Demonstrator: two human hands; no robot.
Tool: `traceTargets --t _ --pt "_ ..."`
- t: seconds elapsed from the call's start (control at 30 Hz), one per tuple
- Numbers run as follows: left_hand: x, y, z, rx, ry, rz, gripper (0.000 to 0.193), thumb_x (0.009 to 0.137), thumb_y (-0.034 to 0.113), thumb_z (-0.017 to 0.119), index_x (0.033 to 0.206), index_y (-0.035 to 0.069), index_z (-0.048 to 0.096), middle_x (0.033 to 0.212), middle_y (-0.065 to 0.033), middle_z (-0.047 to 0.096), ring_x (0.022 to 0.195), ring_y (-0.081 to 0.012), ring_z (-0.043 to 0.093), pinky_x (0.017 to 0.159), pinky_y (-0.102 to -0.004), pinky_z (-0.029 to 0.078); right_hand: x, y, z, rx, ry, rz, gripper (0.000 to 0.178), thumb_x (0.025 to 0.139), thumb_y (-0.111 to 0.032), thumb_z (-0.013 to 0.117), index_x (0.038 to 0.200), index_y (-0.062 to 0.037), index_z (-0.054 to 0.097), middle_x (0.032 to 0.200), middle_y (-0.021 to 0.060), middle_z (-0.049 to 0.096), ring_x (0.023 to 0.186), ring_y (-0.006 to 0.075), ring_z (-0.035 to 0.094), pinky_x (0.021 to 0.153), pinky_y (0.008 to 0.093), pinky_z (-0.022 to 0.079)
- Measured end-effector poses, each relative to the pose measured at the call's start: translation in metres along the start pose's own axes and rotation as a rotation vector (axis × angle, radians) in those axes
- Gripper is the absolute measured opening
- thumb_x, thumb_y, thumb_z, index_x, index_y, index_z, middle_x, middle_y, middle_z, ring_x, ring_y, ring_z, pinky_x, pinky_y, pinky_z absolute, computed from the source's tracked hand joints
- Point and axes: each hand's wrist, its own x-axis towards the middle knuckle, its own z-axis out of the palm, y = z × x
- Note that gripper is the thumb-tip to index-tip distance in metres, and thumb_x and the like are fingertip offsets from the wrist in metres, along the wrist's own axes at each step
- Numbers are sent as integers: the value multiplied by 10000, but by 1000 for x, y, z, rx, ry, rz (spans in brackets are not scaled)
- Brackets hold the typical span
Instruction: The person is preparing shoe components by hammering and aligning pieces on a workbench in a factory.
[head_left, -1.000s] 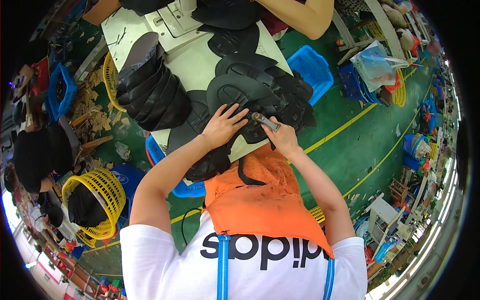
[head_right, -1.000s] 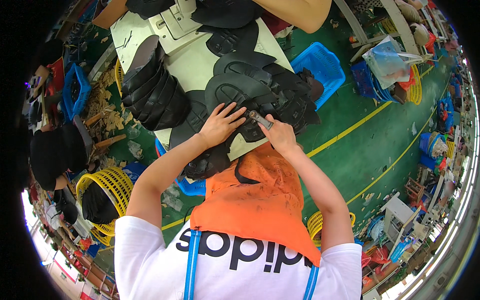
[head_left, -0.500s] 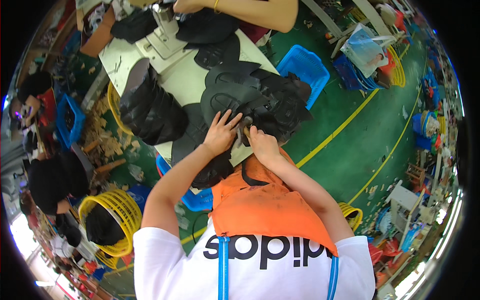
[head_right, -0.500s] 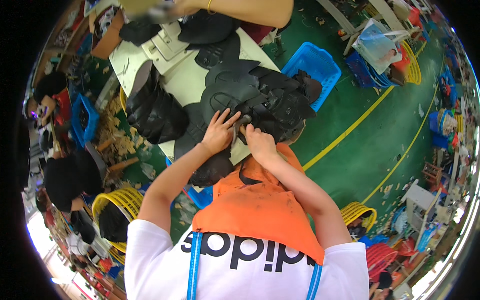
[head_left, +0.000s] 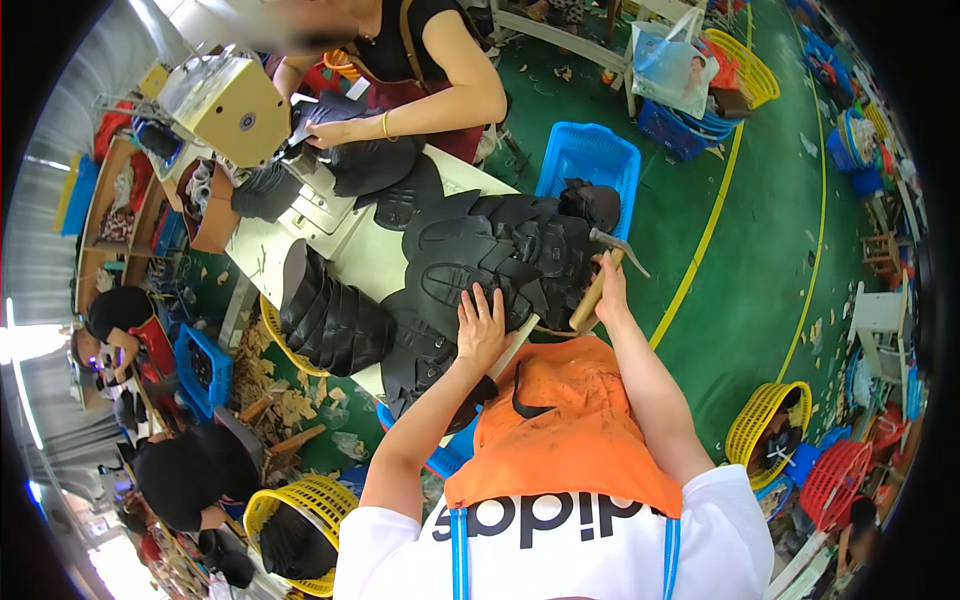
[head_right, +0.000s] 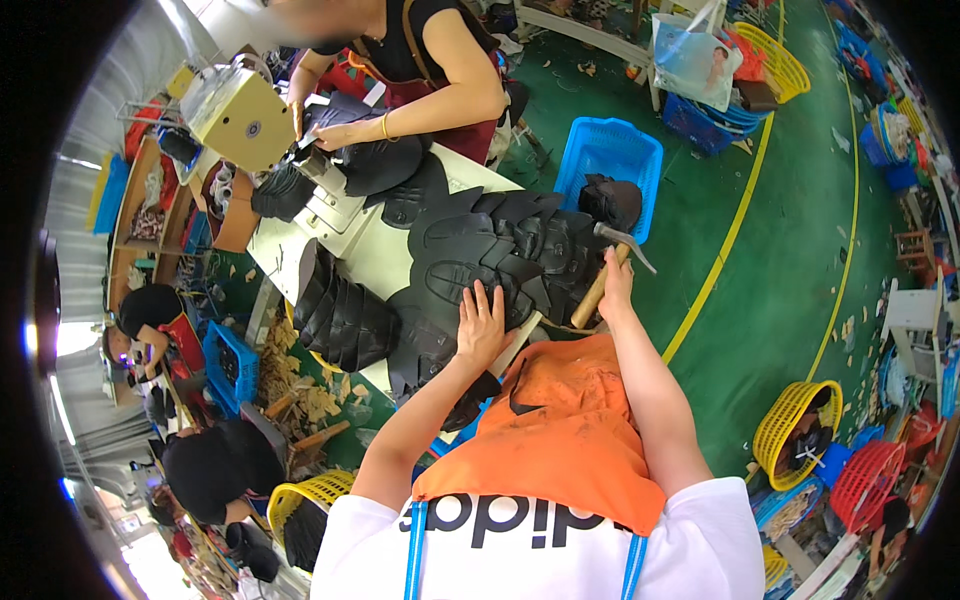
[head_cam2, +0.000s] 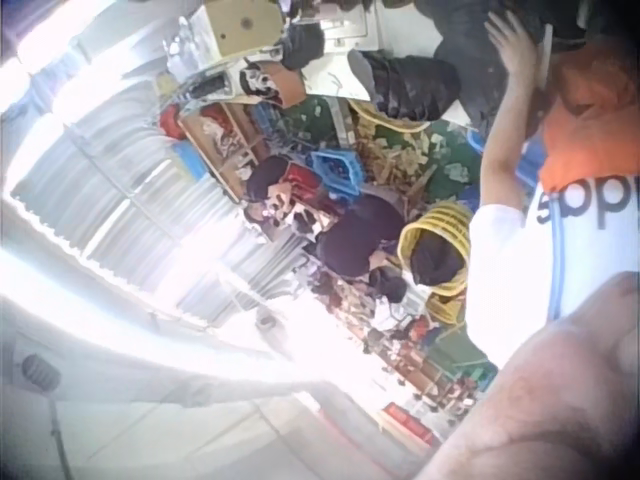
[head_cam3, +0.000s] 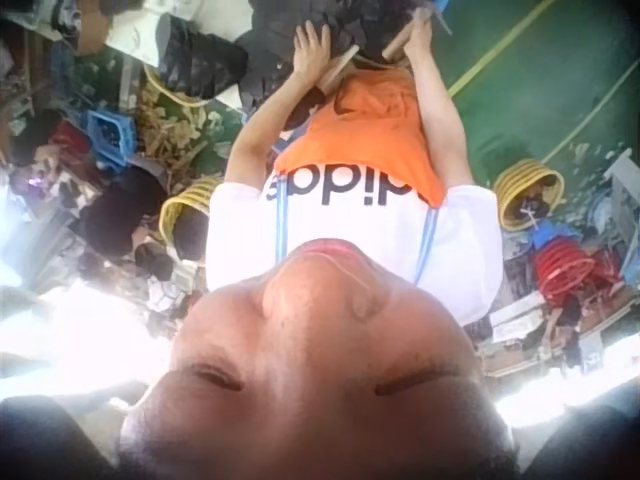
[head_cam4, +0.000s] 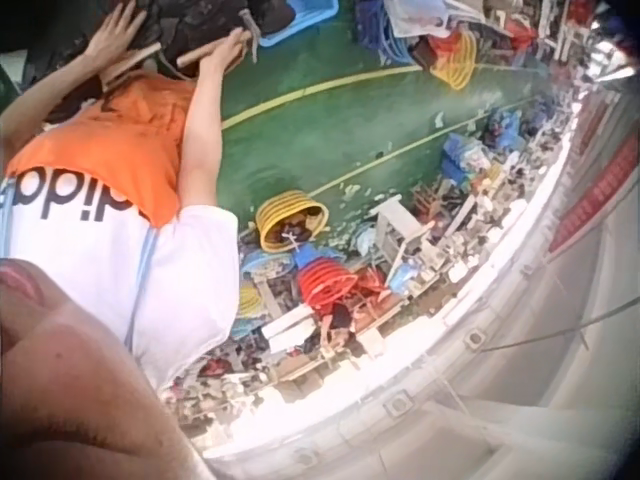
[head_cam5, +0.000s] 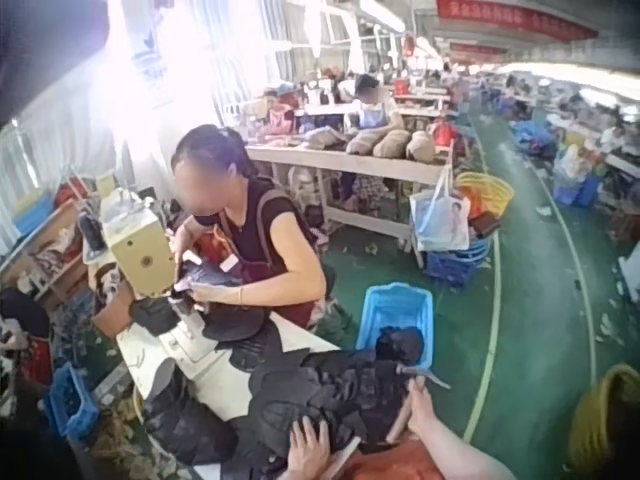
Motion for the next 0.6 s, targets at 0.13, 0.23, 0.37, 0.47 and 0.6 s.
traceTargets --t 0.13,0.23,0.37,0.47,0.6 --pt "-2 -21 12 112 157 69 689 747 108 643 1377 46 371 1408 -315 309 1239 -484 398 985 -491 411 -10 2 6 133 -23 18 469 902 -388 596 1226 -63 502 1168 39 522 1081 167 463 956 337 356" --pt "-5 -39 -41 -327 209 -13 599 718 -75 488 1299 66 474 1270 -202 537 1118 -333 565 880 -397 501 -3 8 1 97 -17 -21 452 904 -385 591 1230 -85 506 1158 26 528 1096 170 461 974 335 335" --pt "-9 -65 -132 -276 538 -128 713 640 -134 480 1322 74 469 1285 -187 532 1023 -380 596 833 -422 502 -17 -7 3 112 46 -8 460 912 -371 581 1259 -82 493 1186 31 527 1128 174 453 992 339 327" --pt "5 -66 -149 -150 657 -222 705 639 -123 514 1311 89 492 1294 -172 529 1021 -350 607 819 -415 509 -12 0 2 120 35 5 459 917 -355 578 1273 -80 485 1202 40 525 1129 182 459 992 336 329" --pt "54 -48 -87 -228 584 -162 623 710 -35 587 1311 89 483 1316 -182 502 1136 -339 545 913 -404 473 -16 1 0 110 17 -25 457 919 -346 578 1273 -73 482 1205 48 534 1119 188 470 986 330 334"
